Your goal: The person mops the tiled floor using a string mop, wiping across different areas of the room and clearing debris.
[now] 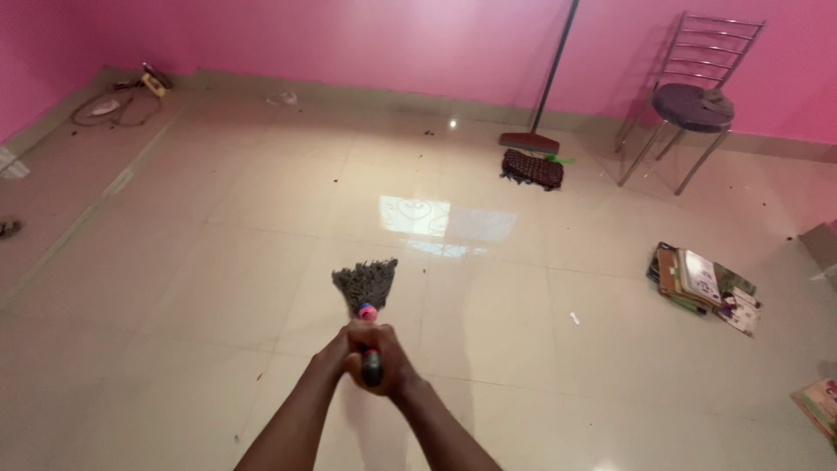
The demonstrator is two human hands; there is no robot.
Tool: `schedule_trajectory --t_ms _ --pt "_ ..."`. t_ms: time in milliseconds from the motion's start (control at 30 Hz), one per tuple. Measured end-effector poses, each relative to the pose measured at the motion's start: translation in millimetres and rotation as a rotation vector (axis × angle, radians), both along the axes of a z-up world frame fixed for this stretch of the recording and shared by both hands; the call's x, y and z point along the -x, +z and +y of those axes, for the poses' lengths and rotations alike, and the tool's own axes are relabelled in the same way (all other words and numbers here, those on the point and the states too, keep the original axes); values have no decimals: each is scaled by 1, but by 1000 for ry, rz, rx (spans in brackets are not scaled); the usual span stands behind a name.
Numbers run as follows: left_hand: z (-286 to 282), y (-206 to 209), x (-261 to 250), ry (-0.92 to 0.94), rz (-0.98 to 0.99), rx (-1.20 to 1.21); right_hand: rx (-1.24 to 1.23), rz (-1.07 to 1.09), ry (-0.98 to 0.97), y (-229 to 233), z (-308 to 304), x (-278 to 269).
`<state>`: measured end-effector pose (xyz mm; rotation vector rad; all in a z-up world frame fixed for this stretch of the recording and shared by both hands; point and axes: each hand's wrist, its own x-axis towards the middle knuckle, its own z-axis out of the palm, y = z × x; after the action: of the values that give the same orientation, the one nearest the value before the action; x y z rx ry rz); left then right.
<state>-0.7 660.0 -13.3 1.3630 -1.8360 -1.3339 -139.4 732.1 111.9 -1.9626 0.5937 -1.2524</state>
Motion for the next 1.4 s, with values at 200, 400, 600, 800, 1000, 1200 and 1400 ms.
schedule_trajectory --t_ms 200,400,600,800,1000,1200,1400 --pt "-15 -26 18 48 70 42 -37 21 72 -6 -19 36" --pt "-23 -52 45 145 84 23 -56 51 131 -12 -38 82" --pt "-36 -55 70 207 50 14 -91 32 178 -10 -58 112" --pt "-53 -58 80 263 40 -8 -129 -14 231 -5 -87 130" --pt "-110 -64 112 271 123 70 -123 40 209 -14 -146 151" --pt "-161 -61 154 461 344 -239 -146 18 240 -7 -192 191" --pt "-188 -76 174 312 227 -105 -157 -4 251 -9 -225 221"
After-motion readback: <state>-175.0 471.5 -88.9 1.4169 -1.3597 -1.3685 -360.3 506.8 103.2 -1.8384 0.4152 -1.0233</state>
